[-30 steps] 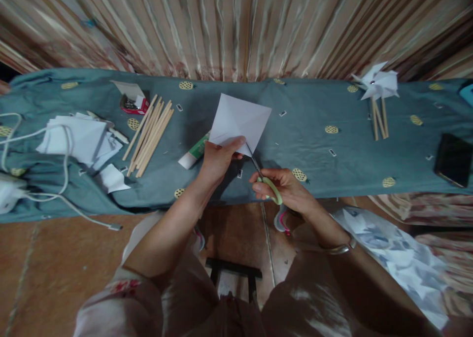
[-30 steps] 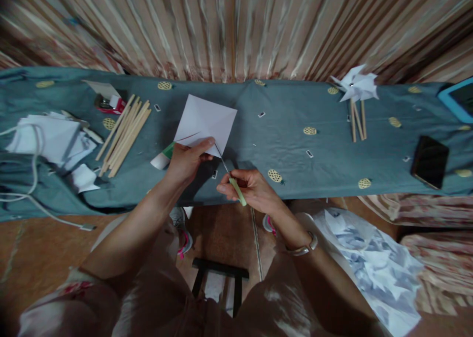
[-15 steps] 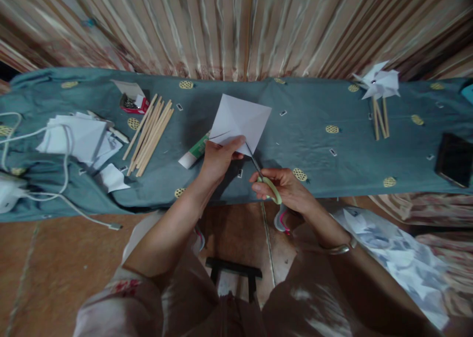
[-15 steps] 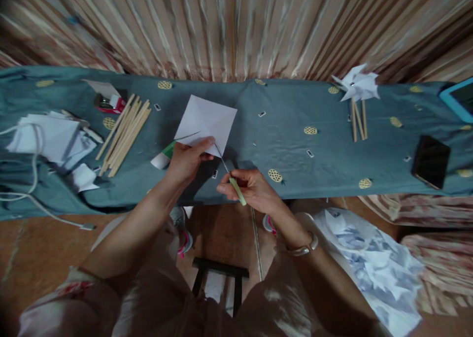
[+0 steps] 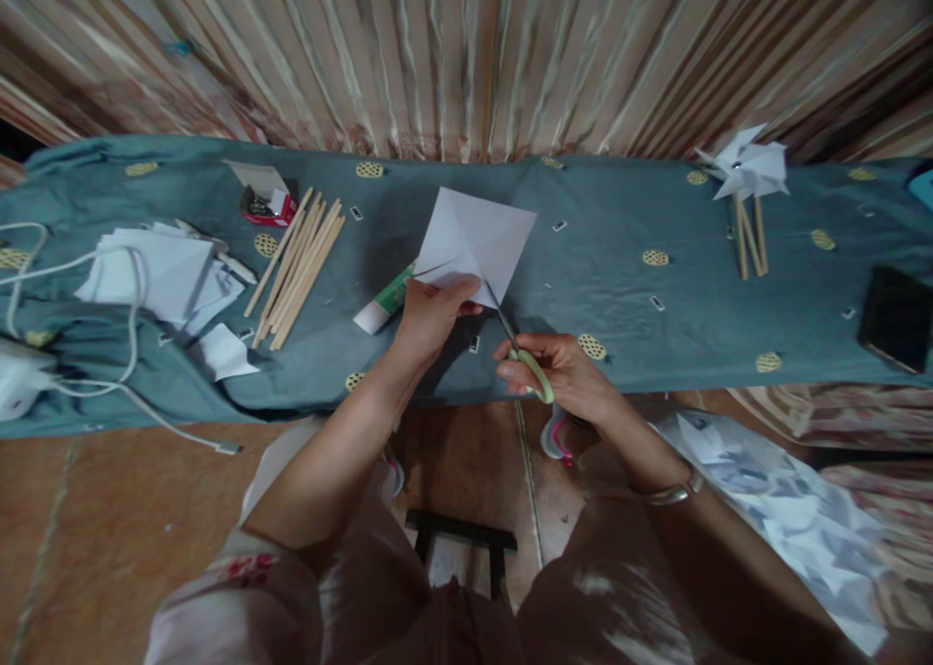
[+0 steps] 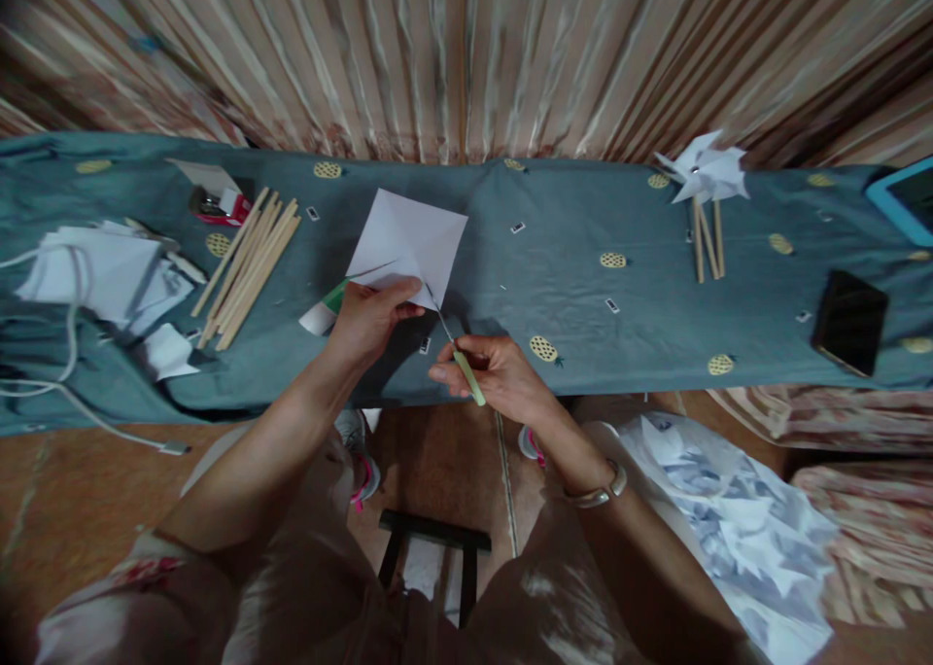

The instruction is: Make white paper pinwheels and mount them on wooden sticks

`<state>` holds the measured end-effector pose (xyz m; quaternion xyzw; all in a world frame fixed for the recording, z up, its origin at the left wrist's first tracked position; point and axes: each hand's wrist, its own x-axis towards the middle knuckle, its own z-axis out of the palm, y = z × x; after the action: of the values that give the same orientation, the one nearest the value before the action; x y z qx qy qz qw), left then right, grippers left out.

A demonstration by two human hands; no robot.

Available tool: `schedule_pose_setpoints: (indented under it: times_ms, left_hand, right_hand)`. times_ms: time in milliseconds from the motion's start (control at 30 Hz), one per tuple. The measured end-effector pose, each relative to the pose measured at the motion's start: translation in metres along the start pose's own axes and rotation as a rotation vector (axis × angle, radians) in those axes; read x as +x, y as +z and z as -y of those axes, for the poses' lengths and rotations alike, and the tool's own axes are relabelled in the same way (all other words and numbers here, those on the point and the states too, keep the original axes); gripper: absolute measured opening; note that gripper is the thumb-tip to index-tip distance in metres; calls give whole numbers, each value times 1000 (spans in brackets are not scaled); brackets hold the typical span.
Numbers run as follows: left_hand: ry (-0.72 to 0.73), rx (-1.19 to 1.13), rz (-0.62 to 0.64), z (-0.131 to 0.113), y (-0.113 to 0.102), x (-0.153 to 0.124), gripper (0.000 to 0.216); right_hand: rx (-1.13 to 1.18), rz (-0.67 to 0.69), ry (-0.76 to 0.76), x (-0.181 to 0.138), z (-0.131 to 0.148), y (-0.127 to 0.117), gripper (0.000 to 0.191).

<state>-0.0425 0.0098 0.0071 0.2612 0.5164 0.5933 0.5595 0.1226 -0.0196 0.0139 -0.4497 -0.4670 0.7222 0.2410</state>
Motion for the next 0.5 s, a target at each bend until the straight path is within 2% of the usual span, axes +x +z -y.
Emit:
schedule_pose_setpoints:
  times_ms: [500]
  left_hand:
    - [27,52,27,6,0,0,17]
  right_hand:
    - [-45,-21,-37,0,-1,-2,42]
